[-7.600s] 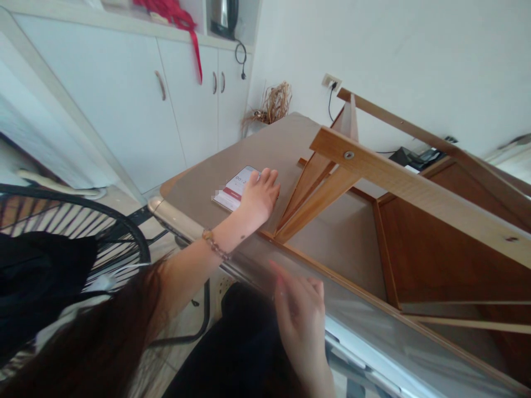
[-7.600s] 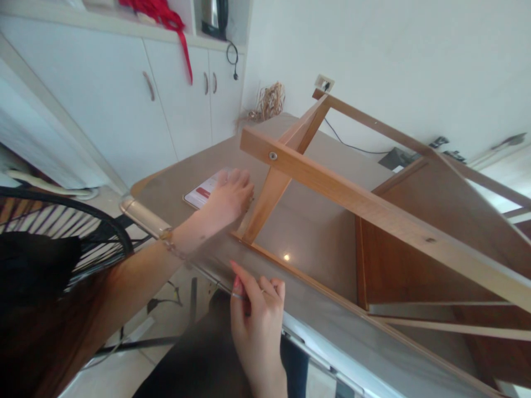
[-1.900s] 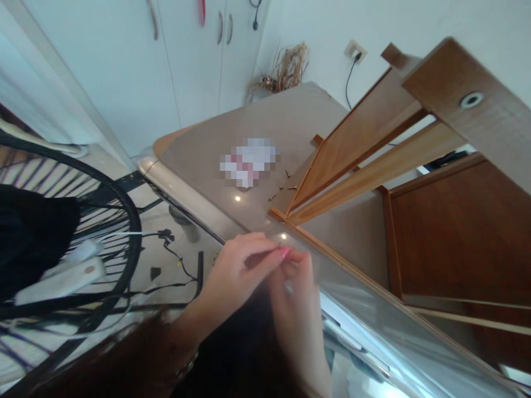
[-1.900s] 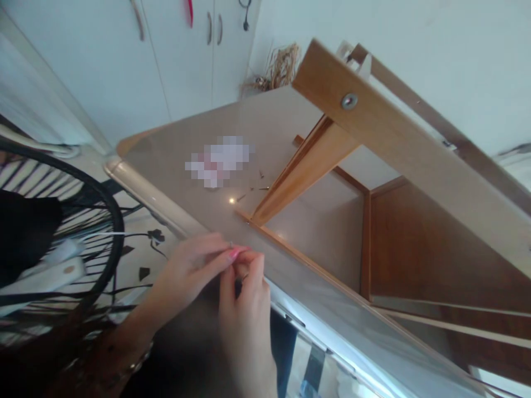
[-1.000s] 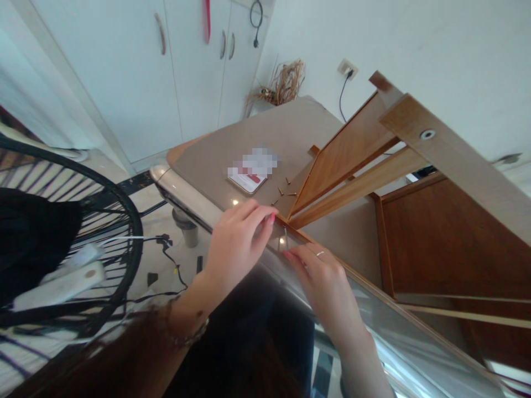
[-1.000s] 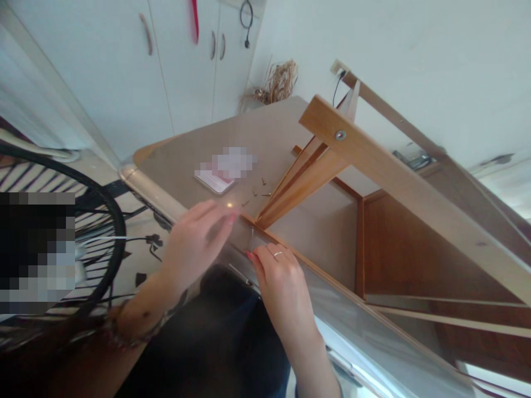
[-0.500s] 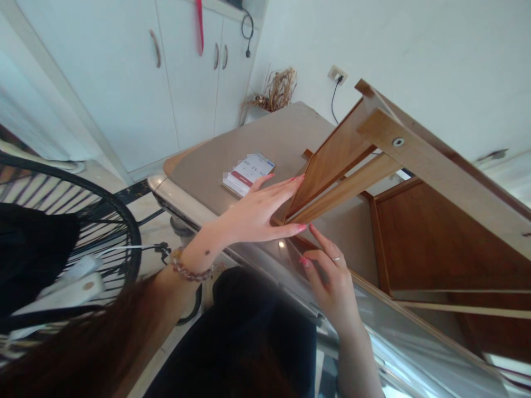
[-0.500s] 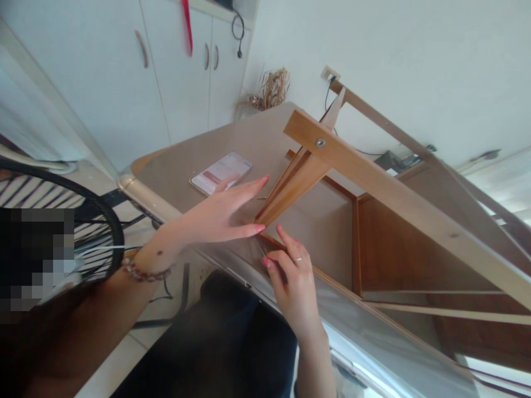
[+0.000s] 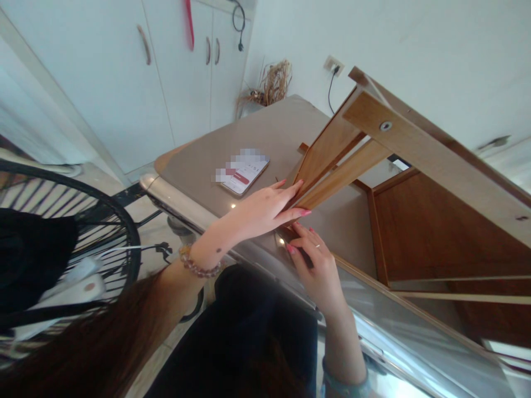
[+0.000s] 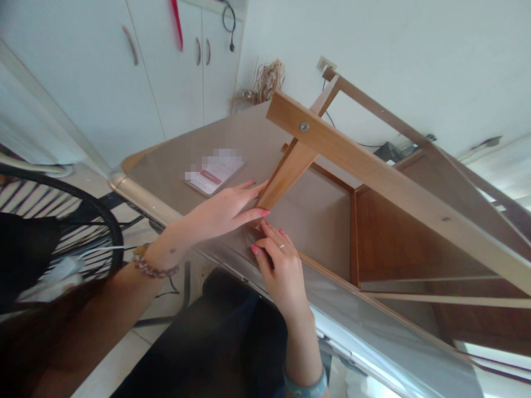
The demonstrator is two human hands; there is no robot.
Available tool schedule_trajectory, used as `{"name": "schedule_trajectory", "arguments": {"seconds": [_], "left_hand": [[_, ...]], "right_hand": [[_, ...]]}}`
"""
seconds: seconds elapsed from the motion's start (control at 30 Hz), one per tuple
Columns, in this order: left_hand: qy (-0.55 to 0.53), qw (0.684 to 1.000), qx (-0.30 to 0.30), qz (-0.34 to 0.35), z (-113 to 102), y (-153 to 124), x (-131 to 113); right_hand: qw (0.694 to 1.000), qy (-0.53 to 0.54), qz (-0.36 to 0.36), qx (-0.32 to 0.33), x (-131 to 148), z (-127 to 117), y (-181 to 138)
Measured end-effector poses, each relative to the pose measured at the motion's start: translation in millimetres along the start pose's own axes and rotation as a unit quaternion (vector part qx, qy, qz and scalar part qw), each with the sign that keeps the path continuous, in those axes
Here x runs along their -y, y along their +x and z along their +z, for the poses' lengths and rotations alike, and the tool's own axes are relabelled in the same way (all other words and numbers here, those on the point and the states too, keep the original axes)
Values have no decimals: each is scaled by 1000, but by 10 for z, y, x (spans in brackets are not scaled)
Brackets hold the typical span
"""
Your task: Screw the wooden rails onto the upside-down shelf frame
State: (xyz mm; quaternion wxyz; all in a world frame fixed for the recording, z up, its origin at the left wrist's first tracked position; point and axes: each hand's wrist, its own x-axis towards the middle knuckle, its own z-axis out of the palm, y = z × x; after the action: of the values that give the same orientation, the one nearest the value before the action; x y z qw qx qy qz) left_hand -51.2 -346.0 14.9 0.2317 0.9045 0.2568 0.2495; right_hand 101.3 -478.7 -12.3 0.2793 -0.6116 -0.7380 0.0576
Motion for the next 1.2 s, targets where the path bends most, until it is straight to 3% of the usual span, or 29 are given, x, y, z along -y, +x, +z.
{"name": "schedule_trajectory", "arguments": {"seconds": [0.53,0.77,0.97,1.2], "left_hand": [[58,998,-38,-7,-61,-112,-77],[78,996,-12,31,-148,-47,-34],[75,994,-29,74,-162,43,50],[66,991,-53,107,-147,83,85]], "right_hand": [[1000,0,-1,-4,93,-42,-95],[1000,-14,-17,-13,101,-33,-102],[981,-158,-2,-114,278,19,-157],[969,-228,-11,-97,432,64,-176]]}}
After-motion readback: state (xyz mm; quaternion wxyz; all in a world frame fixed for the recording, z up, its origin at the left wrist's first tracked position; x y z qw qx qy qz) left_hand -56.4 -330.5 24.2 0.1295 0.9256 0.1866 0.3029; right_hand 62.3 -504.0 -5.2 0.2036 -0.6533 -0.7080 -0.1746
